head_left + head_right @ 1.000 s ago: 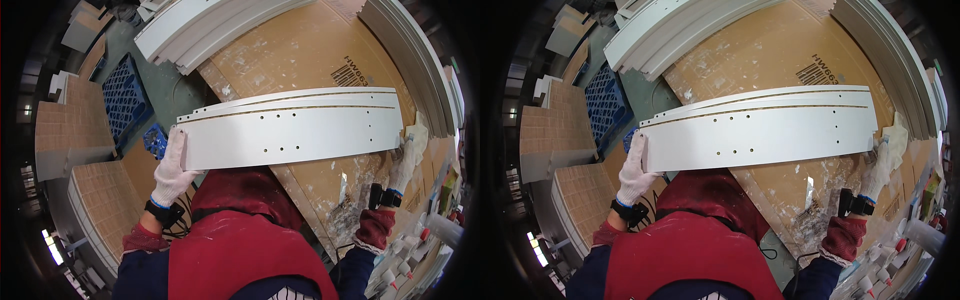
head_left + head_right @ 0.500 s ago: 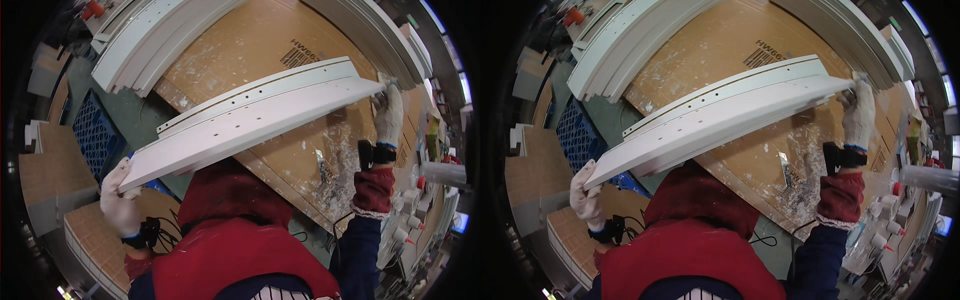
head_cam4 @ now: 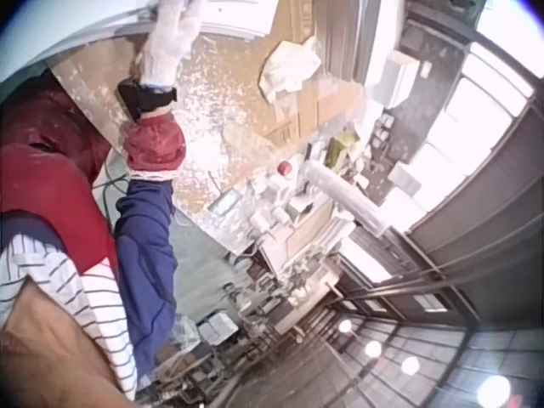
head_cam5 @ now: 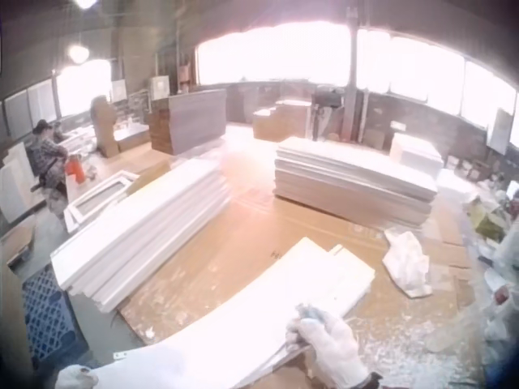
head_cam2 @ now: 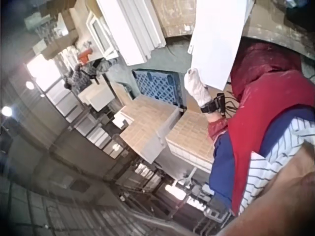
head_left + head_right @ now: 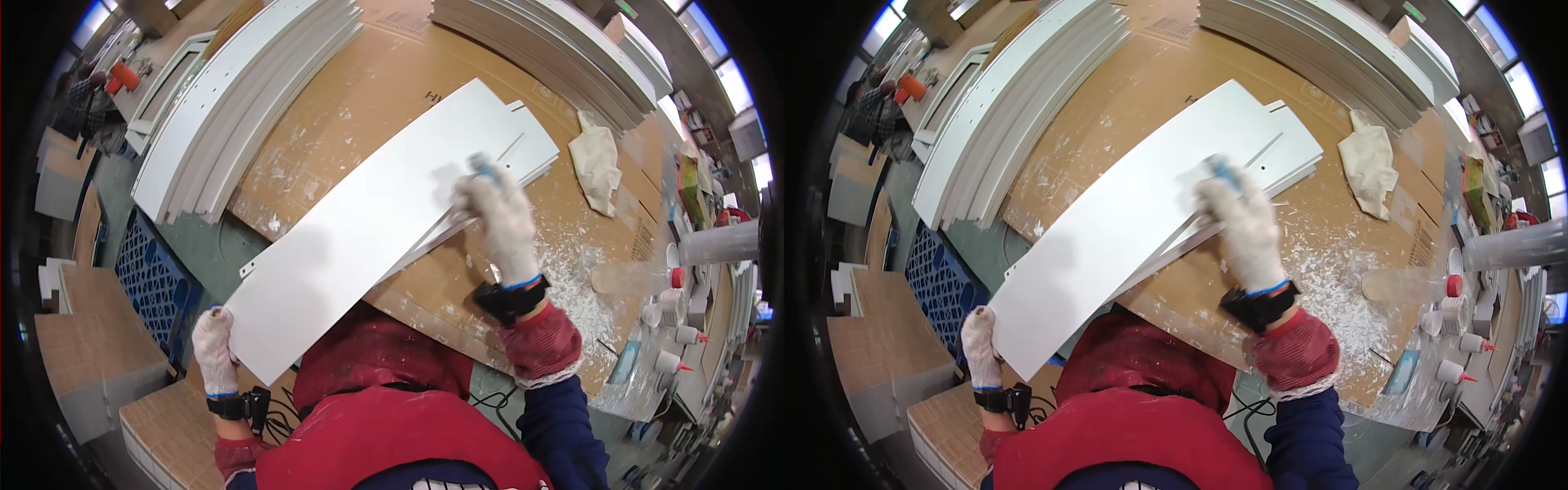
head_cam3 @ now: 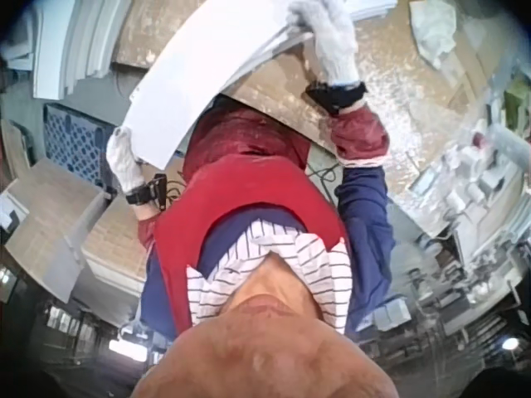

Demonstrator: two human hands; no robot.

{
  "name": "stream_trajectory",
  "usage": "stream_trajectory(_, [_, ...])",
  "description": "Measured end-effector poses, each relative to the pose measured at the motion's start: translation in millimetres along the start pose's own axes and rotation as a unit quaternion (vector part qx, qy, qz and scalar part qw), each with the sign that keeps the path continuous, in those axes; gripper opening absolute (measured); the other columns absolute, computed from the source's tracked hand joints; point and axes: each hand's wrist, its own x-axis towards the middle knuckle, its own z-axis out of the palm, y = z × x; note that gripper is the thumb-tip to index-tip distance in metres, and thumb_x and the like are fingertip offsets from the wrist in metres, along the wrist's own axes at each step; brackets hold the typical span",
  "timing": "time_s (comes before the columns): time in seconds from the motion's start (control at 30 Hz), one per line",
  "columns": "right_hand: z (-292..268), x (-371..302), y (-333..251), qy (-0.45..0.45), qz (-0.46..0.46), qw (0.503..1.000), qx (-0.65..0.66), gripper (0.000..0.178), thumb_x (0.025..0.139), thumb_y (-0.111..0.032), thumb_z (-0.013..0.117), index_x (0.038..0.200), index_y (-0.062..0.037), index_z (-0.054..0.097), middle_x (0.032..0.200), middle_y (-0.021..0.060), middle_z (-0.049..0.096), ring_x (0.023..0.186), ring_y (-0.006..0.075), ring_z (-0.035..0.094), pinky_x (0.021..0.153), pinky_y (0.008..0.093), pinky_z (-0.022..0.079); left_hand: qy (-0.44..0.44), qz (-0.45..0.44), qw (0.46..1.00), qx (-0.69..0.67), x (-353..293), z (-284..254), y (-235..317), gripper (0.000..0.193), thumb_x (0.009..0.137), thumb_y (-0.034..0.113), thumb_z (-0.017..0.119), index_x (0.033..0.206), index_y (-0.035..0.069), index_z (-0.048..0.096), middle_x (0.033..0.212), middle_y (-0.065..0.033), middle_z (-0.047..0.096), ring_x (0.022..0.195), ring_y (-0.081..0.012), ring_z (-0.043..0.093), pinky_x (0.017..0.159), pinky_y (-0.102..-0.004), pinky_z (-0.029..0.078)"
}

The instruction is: The person sands the edges and surfaces of white rectangular panels using a blue sanding block. They handle the panels one at a time, flipping them over to sand different sides and wiping them with a cloth. The person works at a table in a workshop environment.

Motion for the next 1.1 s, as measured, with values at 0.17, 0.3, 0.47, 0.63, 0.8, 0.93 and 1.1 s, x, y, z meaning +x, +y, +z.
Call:
stream_trajectory(0.17, [61, -35, 19, -0.232, -0.012, 0.967, -0.104, 0.046, 0.090, -0.016, 0.060, 0.131, -0.0009, 0.047, 0.113, 0.0112, 0.064, 0.103, 0.0162, 0.060, 0.089, 0.0282, 0.048, 0.041, -0.093, 0.995, 0.011, -12, 10, -10, 0.024, 0.089, 0.032, 0.066, 0.088, 0.009, 0.060, 0.073, 0.0055, 0.052, 0.058, -0.0043, 0.050, 0.050, -0.0183, 0.041])
stream_trajectory(0.3, [100, -50, 37, -0.383, -0.054, 0.897, -0.212, 0.047, 0.087, -0.019, 0.063, 0.128, -0.0047, 0.047, 0.109, 0.0173, 0.061, 0.102, 0.0285, 0.060, 0.090, 0.0335, 0.047, 0.001, -0.072, 0.997, -0.022, -4, 10, -26, 0.029, 0.088, 0.035, 0.068, 0.089, 0.008, 0.060, 0.076, 0.0029, 0.055, 0.062, -0.0081, 0.054, 0.054, -0.0234, 0.045])
stream_trajectory(0.47, [100, -39, 40, -0.425, -0.062, 0.882, -0.193, 0.044, 0.087, -0.019, 0.062, 0.126, -0.0050, 0.048, 0.109, 0.0153, 0.060, 0.102, 0.0301, 0.059, 0.090, 0.0345, 0.046, 0.009, -0.097, 0.995, -0.003, 2, 3, -39, 0.033, 0.088, 0.036, 0.067, 0.093, 0.005, 0.060, 0.080, -0.0002, 0.059, 0.067, -0.0104, 0.057, 0.058, -0.0254, 0.048])
stream_trajectory(0.63, [15, 20, 22, -0.085, 0.019, 0.991, -0.105, 0.047, 0.091, -0.012, 0.060, 0.134, -0.0013, 0.045, 0.103, 0.0047, 0.063, 0.078, 0.0093, 0.059, 0.068, 0.0233, 0.051, -0.004, -0.099, 0.991, -0.092, -9, 10, -32, 0.043, 0.088, 0.036, 0.066, 0.110, 0.001, 0.057, 0.099, -0.0069, 0.063, 0.081, -0.0164, 0.063, 0.068, -0.0286, 0.054])
stream_trajectory(0.8, [-126, 50, 6, 0.210, -0.105, 0.955, -0.183, 0.042, 0.091, -0.023, 0.061, 0.127, -0.0033, 0.053, 0.099, 0.0059, 0.062, 0.087, 0.0131, 0.059, 0.076, 0.0254, 0.048, -0.051, -0.143, 0.975, -0.162, -27, 12, -31, 0.054, 0.089, 0.037, 0.063, 0.124, -0.001, 0.048, 0.110, -0.0115, 0.061, 0.095, -0.0227, 0.064, 0.078, -0.0334, 0.056])
stream_trajectory(0.93, [-161, 25, -1, 0.233, 0.002, 0.817, -0.528, 0.070, 0.082, -0.036, 0.069, 0.139, -0.0064, 0.041, 0.122, 0.0152, 0.058, 0.113, 0.0292, 0.054, 0.096, 0.0367, 0.041, -0.051, -0.229, 0.965, -0.119, -31, 17, -33, 0.053, 0.089, 0.033, 0.061, 0.126, -0.002, 0.045, 0.109, -0.0125, 0.061, 0.094, -0.0239, 0.065, 0.076, -0.0369, 0.058])
stream_trajectory(1.1, [-127, -33, -2, 0.155, -0.187, 0.659, -0.712, 0.047, 0.081, -0.026, 0.070, 0.121, -0.0060, 0.058, 0.108, 0.0157, 0.061, 0.103, 0.0329, 0.055, 0.088, 0.0397, 0.045, -0.095, -0.224, 0.961, -0.132, -41, 27, -12, 0.046, 0.088, 0.027, 0.061, 0.122, -0.002, 0.048, 0.104, -0.0121, 0.062, 0.085, -0.0230, 0.067, 0.069, -0.0355, 0.060])
